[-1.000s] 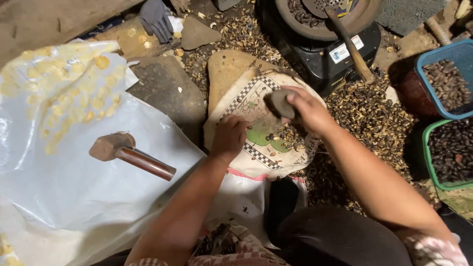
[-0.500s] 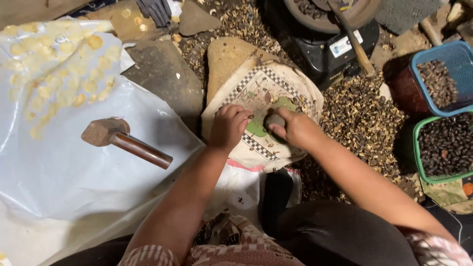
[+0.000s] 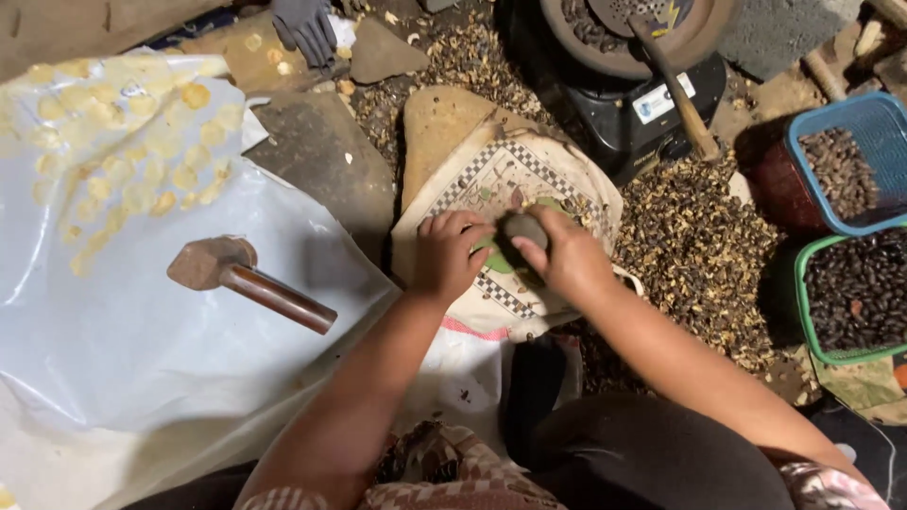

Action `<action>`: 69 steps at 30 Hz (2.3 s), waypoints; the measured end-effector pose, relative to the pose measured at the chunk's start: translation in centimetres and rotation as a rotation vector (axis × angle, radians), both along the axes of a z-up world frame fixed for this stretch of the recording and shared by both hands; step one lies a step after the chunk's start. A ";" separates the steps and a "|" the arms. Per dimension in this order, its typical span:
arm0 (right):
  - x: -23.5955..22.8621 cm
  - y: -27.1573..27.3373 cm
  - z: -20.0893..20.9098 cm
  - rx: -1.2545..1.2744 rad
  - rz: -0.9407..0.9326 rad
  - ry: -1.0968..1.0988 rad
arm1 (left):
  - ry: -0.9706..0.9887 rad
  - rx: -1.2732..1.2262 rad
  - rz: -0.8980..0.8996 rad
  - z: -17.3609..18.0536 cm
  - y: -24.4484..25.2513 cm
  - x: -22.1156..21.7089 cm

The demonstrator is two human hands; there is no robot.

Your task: Flattening nut slices with a hammer and roasting nuts on a portable stove in a rustic setting.

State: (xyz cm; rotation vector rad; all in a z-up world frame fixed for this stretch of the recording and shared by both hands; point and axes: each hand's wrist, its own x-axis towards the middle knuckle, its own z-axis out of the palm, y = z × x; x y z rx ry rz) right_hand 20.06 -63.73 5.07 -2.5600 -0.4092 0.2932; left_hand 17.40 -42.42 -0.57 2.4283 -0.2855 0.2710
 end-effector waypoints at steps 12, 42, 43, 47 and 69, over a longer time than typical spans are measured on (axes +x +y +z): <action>1.4 0.4 -3.7 0.091 -0.125 0.168 | -0.129 -0.088 0.001 -2.9 2.3 -0.4; -1.5 2.2 -1.4 -0.146 0.188 -0.163 | -0.020 0.023 0.194 -1.6 0.5 -0.5; -1.5 1.9 -2.0 -0.143 0.186 -0.161 | -0.018 0.026 0.193 -1.7 0.3 -0.3; -0.6 0.7 -1.7 -0.094 0.020 -0.027 | 0.082 -0.015 0.180 -0.9 -1.0 0.2; -0.4 2.6 -0.9 -0.170 0.233 -0.138 | -0.028 -0.090 0.247 -1.0 0.1 -0.2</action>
